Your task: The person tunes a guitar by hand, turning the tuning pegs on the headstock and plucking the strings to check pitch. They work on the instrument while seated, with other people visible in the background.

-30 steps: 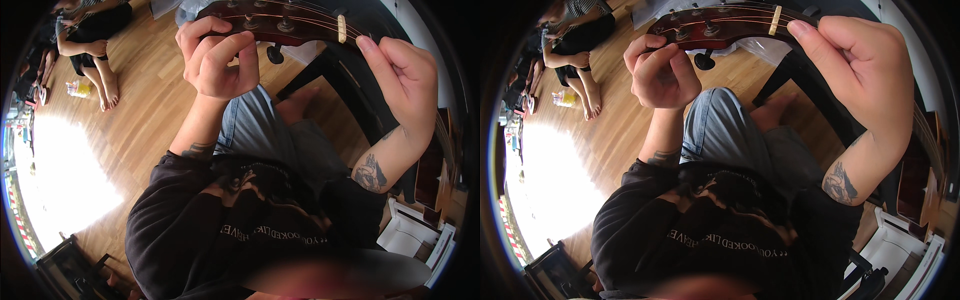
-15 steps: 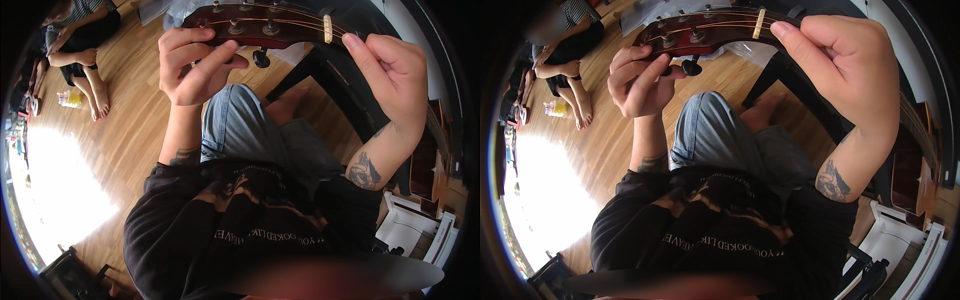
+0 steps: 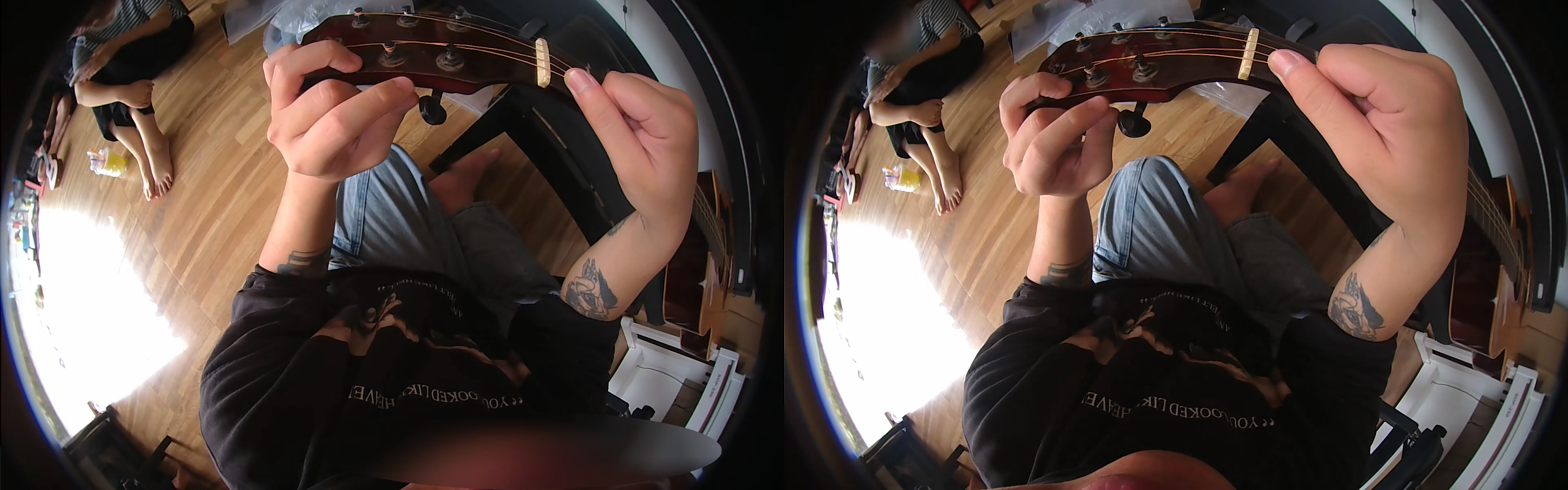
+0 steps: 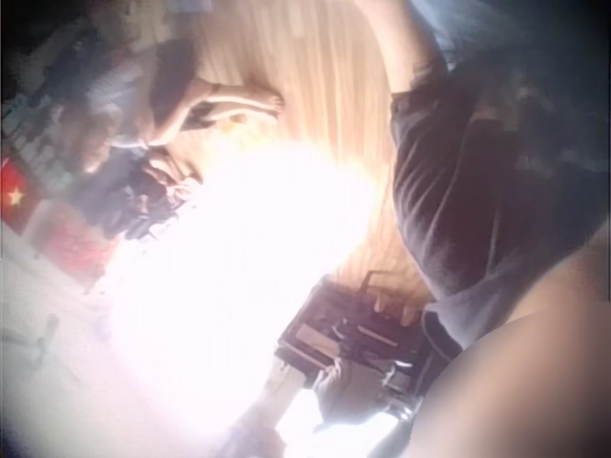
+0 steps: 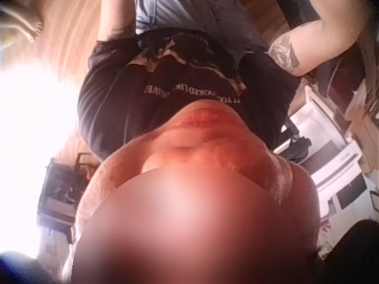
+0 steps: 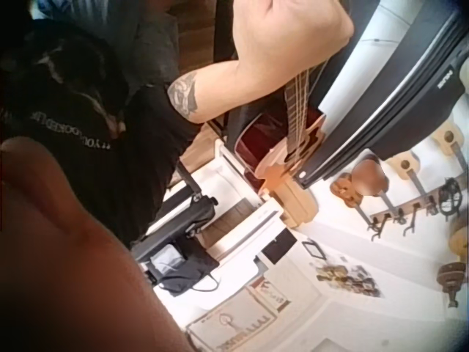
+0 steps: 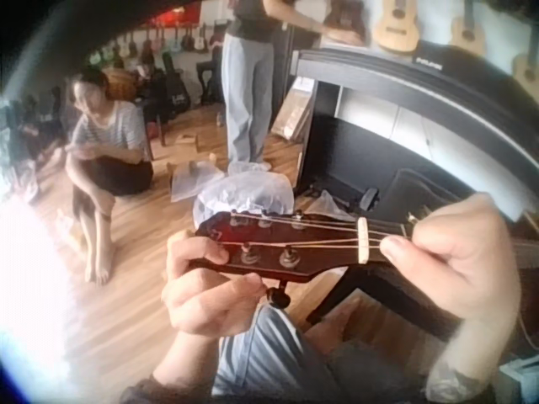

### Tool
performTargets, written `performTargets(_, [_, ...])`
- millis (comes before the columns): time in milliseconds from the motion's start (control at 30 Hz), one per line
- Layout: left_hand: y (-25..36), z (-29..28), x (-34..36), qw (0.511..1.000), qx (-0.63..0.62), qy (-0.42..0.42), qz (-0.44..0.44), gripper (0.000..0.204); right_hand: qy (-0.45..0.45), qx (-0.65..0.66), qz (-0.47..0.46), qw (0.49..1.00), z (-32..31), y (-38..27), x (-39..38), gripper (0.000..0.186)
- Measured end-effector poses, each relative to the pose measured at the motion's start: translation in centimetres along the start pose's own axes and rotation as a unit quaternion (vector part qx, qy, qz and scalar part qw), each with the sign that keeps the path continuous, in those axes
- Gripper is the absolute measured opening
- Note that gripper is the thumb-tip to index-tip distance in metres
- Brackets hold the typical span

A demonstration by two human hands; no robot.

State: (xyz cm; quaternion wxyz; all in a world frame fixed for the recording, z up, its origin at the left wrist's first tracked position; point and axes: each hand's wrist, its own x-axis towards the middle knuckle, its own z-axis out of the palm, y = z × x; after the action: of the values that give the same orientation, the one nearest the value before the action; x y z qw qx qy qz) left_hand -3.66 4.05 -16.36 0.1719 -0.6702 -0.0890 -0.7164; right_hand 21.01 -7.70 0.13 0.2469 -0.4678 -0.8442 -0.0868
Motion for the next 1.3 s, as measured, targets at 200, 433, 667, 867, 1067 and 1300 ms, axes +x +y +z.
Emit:
performTargets(200, [0.2,-2.4,1.1,0.996,-0.032,-0.08,0.008,0.033,0.005,0.006,-0.006,1.0,0.3,0.2,-0.3,0.04])
performTargets(433, [-0.9,-1.7,0.4,0.998,-0.007,-0.026,0.065,0.027,-0.003,-0.003,0.01,1.0,0.0,0.2,-0.1,0.041])
performTargets(667, [-1.1,-1.0,0.4,0.997,-0.041,0.025,0.056,0.035,-0.004,-0.005,0.007,1.0,0.0,0.2,-0.1,0.04])
performTargets(867, [-0.1,0.4,-0.3,0.997,-0.034,0.073,-0.005,0.039,0.001,-0.005,0.005,1.0,-0.1,0.1,-0.2,0.04])
performTargets(1067, [2.0,-0.2,0.5,0.995,0.011,-0.017,-0.102,0.027,0.006,0.0,0.003,1.0,0.2,-0.1,0.1,0.042])
performTargets(1300, [-0.6,-1.1,-0.8,0.997,-0.072,0.017,-0.007,0.03,0.012,0.002,-0.003,1.0,0.2,0.5,0.0,0.045])
